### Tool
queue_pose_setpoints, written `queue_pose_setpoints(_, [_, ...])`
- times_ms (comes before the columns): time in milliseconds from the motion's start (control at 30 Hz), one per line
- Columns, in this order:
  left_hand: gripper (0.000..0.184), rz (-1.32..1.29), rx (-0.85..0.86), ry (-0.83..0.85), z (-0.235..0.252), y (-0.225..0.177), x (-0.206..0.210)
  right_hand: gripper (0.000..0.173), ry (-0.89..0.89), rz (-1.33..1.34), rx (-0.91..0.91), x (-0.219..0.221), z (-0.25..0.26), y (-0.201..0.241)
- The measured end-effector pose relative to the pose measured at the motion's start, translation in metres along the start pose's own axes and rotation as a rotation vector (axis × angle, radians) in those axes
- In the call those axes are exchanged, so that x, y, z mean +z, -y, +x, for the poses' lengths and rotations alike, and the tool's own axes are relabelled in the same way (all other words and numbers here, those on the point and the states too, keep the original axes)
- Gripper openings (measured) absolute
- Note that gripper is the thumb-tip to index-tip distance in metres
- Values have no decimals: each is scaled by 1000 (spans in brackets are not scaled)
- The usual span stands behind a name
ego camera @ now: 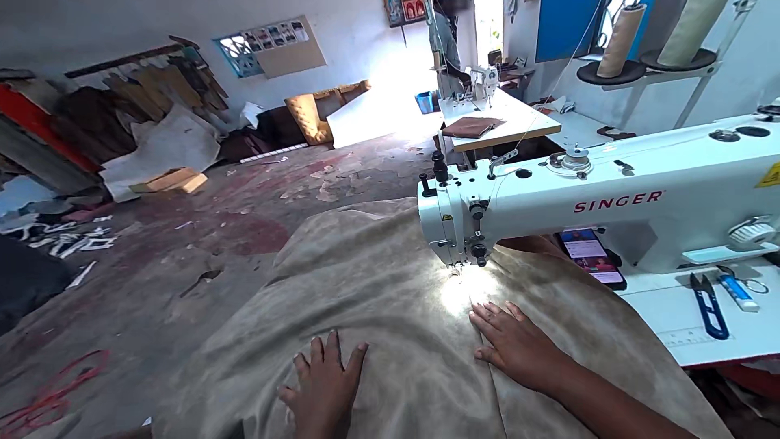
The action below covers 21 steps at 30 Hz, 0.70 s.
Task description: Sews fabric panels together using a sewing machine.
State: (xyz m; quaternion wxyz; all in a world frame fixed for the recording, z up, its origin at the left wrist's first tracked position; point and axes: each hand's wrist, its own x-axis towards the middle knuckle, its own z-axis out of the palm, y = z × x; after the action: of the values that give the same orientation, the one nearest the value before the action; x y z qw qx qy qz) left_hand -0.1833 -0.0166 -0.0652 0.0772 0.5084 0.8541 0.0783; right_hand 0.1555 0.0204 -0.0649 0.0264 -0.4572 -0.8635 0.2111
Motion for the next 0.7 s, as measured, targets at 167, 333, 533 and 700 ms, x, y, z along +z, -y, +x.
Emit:
queue_pose_setpoints(167, [89,49,145,72,58,17,-8,88,31,7,-17,8,3,21])
queue_pose_setpoints(333, [84,48,99,345,82,-15,-53,97,21,5,30,11,3,29])
queue_pose_setpoints(533, [56,-203,732,347,3,-119,-15,95,-2,40,-13,8,-2,10])
queue_pose_setpoints(700, [70,-92,909,271,-34,-130,35,68,-18,97,-87,4,-13,-5])
